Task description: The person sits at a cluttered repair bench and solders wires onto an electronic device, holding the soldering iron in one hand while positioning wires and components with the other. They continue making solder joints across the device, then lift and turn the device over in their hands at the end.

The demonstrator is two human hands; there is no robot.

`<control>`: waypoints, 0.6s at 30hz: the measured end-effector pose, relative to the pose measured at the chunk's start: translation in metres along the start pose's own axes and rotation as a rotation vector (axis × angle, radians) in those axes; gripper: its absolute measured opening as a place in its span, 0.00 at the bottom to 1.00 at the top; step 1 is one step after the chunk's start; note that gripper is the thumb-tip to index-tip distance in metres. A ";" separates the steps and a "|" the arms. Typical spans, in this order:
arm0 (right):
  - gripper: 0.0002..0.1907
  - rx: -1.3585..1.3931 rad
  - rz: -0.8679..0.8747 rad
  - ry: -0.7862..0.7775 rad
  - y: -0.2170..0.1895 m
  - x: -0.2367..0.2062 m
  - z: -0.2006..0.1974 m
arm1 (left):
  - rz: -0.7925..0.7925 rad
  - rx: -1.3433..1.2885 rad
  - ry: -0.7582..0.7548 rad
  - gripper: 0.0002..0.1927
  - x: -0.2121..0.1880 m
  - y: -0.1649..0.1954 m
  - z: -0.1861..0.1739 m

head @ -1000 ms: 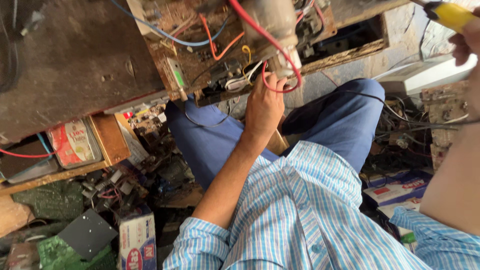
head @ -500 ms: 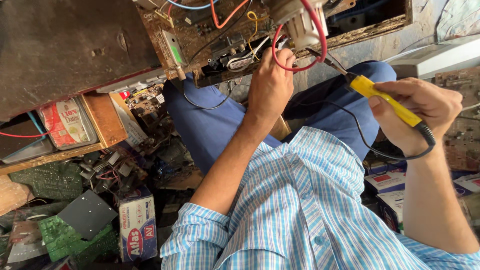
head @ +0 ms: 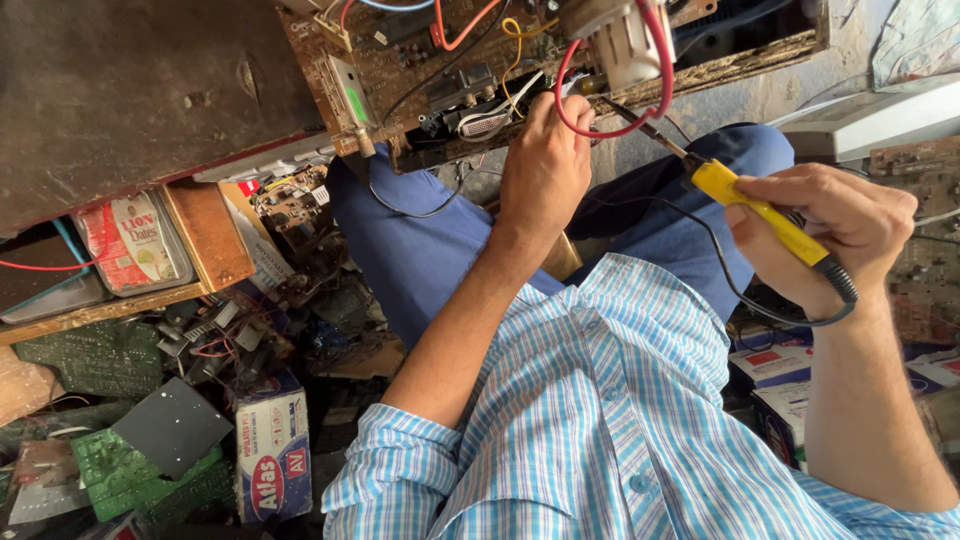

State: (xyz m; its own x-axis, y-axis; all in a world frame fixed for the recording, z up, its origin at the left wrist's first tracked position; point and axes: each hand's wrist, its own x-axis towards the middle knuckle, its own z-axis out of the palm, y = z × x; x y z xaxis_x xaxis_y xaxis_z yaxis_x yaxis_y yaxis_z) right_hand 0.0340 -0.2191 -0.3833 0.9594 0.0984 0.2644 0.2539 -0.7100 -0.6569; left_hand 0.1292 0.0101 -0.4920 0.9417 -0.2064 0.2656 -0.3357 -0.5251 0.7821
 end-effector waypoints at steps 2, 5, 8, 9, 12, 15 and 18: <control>0.09 -0.002 -0.043 -0.024 -0.007 0.002 -0.002 | 0.001 0.003 0.004 0.05 -0.002 0.000 0.000; 0.08 -0.029 -0.060 -0.023 -0.016 0.001 -0.001 | 0.012 0.001 0.008 0.05 -0.004 -0.001 0.001; 0.07 -0.014 0.003 0.018 -0.019 -0.006 0.003 | 0.017 0.008 0.010 0.04 -0.008 -0.002 -0.001; 0.07 -0.019 0.034 0.036 -0.019 -0.011 0.005 | 0.023 0.008 0.017 0.05 -0.010 -0.002 -0.001; 0.08 0.052 0.126 0.146 -0.015 -0.032 0.006 | 0.035 -0.009 0.042 0.04 -0.017 0.000 0.000; 0.09 0.228 0.222 0.237 -0.010 -0.067 -0.003 | 0.004 -0.011 0.032 0.04 -0.028 0.005 -0.004; 0.08 0.401 0.337 0.358 -0.005 -0.105 -0.008 | 0.014 -0.017 0.023 0.04 -0.038 0.020 -0.011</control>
State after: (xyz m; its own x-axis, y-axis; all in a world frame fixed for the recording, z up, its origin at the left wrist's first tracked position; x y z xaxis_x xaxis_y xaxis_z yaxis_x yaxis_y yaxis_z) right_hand -0.0691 -0.2318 -0.4021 0.9118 -0.3732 0.1710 0.0380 -0.3380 -0.9404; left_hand 0.0870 0.0162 -0.4803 0.9371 -0.1950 0.2894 -0.3489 -0.5081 0.7874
